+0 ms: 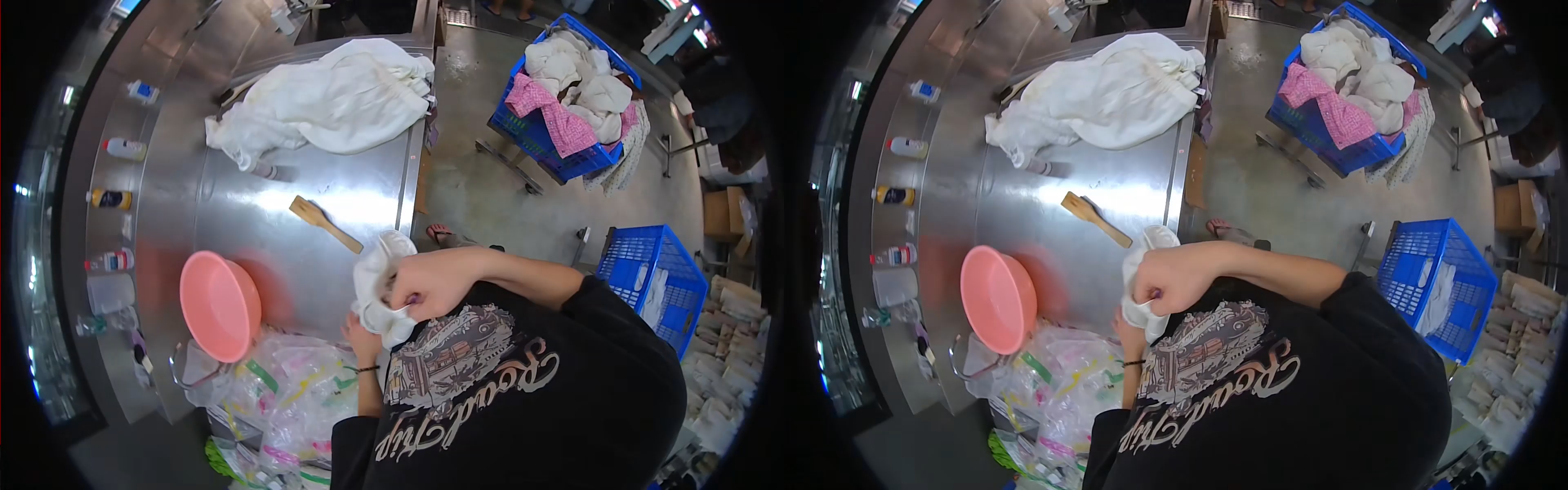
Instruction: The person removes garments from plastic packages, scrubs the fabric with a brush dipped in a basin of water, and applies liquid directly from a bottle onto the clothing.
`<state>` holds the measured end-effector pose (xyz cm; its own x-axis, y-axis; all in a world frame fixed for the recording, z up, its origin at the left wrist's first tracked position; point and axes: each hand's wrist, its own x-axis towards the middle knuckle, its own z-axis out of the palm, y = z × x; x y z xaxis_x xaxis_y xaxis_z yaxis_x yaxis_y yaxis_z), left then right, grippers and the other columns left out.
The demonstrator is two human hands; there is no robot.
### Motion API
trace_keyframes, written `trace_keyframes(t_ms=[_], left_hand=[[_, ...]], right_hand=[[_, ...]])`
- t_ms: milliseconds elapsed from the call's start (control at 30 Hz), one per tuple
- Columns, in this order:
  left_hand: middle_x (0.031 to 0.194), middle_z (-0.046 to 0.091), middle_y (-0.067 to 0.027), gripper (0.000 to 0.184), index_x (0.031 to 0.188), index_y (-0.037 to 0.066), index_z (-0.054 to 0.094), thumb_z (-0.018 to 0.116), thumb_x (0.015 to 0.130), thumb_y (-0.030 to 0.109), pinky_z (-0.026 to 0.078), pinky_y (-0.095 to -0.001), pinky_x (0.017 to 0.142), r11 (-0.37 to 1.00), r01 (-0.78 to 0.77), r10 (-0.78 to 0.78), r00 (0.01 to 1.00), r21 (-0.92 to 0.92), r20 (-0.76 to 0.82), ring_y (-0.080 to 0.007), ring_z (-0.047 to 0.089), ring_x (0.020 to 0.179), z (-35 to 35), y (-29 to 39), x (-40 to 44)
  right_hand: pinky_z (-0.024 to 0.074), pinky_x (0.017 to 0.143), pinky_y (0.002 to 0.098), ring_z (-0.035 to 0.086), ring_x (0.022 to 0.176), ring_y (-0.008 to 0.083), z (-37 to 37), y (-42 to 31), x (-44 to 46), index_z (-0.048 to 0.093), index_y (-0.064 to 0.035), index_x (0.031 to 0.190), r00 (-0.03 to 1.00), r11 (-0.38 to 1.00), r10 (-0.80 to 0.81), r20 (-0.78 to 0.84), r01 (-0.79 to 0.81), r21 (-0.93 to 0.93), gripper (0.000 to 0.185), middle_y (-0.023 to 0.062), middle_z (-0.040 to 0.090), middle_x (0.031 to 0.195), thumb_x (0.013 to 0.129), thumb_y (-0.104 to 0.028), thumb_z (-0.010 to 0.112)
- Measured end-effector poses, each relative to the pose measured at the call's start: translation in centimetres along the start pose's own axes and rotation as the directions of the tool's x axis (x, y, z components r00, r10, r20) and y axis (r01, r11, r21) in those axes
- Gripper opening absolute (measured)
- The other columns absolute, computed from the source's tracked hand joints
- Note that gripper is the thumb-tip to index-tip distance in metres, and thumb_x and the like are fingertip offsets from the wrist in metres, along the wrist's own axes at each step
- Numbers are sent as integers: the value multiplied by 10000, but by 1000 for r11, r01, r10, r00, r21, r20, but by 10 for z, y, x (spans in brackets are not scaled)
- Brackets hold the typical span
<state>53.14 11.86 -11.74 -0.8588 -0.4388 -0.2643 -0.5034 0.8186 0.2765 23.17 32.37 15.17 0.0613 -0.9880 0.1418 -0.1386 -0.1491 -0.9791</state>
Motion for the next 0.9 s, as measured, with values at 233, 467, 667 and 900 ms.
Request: trace_keyframes(t_ms=[233, 467, 667, 900], left_hand=[[1200, 686, -141, 295, 1234, -11, 634, 516, 983, 89, 545, -341, 924, -214, 37, -334, 936, -976, 109, -231, 667, 1036, -136, 55, 106], [1138, 678, -143, 271, 1222, 0, 626, 535, 994, 115, 524, -329, 925, 118, -482, -238, 835, -868, -496, -218, 648, 1016, -319, 125, 274], [1320, 556, -198, 664, 1399, -43, 461, 768, 824, 86, 499, -344, 941, 888, -140, -58, 912, -439, -407, -269, 583, 1123, -235, 114, 361], [1348, 552, -248, 640, 1459, 56, 463, 712, 871, 89, 519, -360, 903, 739, 215, -143, 976, -638, 163, -301, 624, 1085, -98, 148, 271]], right_hand=[[365, 513, 338, 380, 509, 220, -93, 6, -72, 621, 8, 709, 827, 931, 193, -528, -324, -167, 92, 77, 509, 567, 749, -63, 577], [428, 559, 349, 511, 563, 252, -168, 69, -68, 699, -14, 905, 580, 904, 173, -796, -413, -105, 171, 92, 624, 675, 802, -54, 568], [487, 623, 385, 637, 689, 315, -214, 208, -70, 723, -19, 989, 496, 705, 206, -844, -673, -224, 207, 122, 720, 828, 837, -54, 586], [530, 698, 427, 666, 799, 363, -237, 321, -97, 740, -34, 1000, 415, 511, 381, -826, -839, -186, 212, 143, 741, 919, 864, -142, 619]])
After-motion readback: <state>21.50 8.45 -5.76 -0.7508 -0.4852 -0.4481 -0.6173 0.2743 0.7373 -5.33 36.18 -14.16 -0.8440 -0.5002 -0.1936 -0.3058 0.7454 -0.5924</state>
